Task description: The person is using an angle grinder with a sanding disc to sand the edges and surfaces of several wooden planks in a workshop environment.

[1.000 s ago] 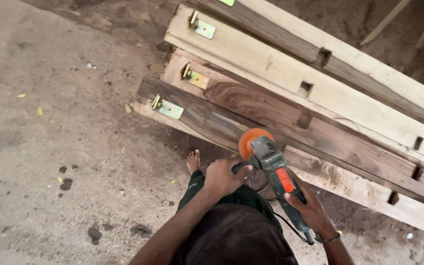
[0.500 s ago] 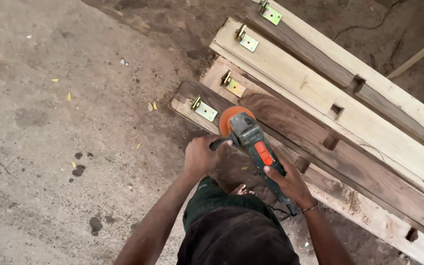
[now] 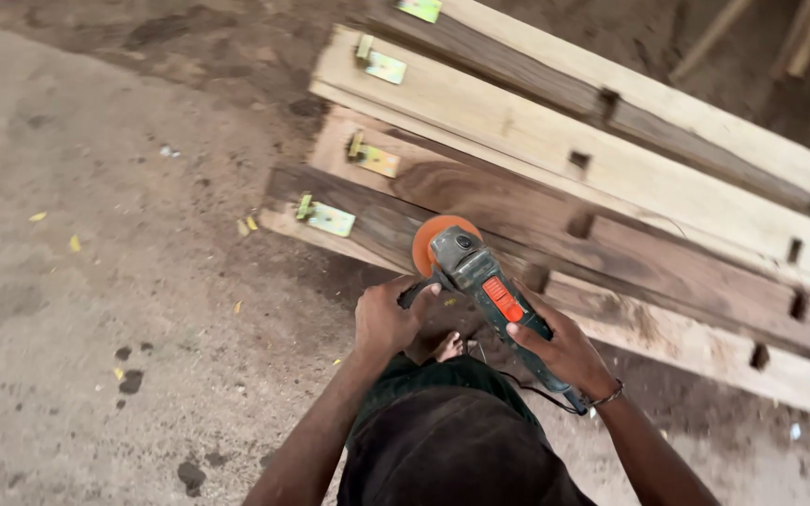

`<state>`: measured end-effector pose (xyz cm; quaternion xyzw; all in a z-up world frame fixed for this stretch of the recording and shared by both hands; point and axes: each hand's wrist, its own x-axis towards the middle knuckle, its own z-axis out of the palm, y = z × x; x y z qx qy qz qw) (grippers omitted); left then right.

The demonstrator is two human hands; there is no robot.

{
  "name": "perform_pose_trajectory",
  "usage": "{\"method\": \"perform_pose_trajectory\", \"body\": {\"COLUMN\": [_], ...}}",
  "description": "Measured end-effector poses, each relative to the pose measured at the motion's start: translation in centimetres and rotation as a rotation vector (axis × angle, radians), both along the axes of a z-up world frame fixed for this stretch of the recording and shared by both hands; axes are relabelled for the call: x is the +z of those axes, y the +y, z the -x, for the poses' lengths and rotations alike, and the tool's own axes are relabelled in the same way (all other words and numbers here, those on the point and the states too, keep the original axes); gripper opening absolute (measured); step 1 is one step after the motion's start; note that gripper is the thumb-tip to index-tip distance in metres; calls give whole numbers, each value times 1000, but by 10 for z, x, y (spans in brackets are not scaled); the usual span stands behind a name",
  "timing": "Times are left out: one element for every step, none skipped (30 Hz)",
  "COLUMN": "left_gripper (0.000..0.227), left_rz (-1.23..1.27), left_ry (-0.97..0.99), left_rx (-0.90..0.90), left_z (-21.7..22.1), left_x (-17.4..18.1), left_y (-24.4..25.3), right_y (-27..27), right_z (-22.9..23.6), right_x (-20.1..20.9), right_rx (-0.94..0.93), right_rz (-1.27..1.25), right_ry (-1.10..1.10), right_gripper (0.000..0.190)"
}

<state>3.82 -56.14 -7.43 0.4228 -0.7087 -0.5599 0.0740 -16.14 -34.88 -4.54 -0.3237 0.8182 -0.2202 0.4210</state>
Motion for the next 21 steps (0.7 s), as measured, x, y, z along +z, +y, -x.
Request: {"method": "perform_pose_trajectory", "body": {"left_gripper": [44,44,44,45,45,43,41,41,42,43,43,41,40,40,39,38,38,37,36,36,37], "left_rz": [-69,-73,-39,-5,-8,44,95,91,68,45,43,39,36,33,13,-7,-10,-22,-34,-35,-13], "left_ry": [-64,-64,-31,-1,-5,19,43,41,46,52,52,73,93,93,35,-26,-30,-26,-22,-29,4], "left_rx": [-43,-58,-56,-52,-63,-87,-111,-121,-138,-153,-160,-179,-198,-194,-250,-304,-297,-303,-310,-290,-274], "left_z": [5,10,13,16,20,24,28,32,35,39,44,48,52,57,62,64,66,68,69,66,62], "left_x": [1,-2,-6,-9,-11,-13,-15,-16,-16,-17,-16,-15,-14,-10,-7,-3,-5,-7,-9,-11,-13], "left_y": [4,10,17,22,28,34,40,45,50,55,59,63,67,71,74,77,83,86,89,89,89], "right_y": [7,15,23,30,39,48,56,65,74,82,88,93,98,103,107,111,118,123,127,124,120], "right_z": [0,1,1,1,1,3,4,4,4,5,4,5,4,5,5,4,3,3,2,1,0], "right_x": [4,6,8,9,9,9,9,8,8,7,9,12,14,16,19,20,21,22,22,22,22], "right_rx": [-13,-27,-40,-49,-60,-88,-116,-126,-143,-157,-164,-201,-238,-234,-280,-324,-317,-290,-264,-245,-273], "right_rz": [-12,-17,6,29,25,9,-8,-11,-23,-34,-37,-40,-43,-46,-85,-123,-126,-74,-22,-23,-7], "right_ry": [20,20,28,31,28,24,19,17,37,59,59,33,7,7,7,4,1,13,25,18,-1], "right_gripper": [86,86,85,85,85,84,84,84,83,83,83,83,83,83,84,85,85,83,81,81,81]}}
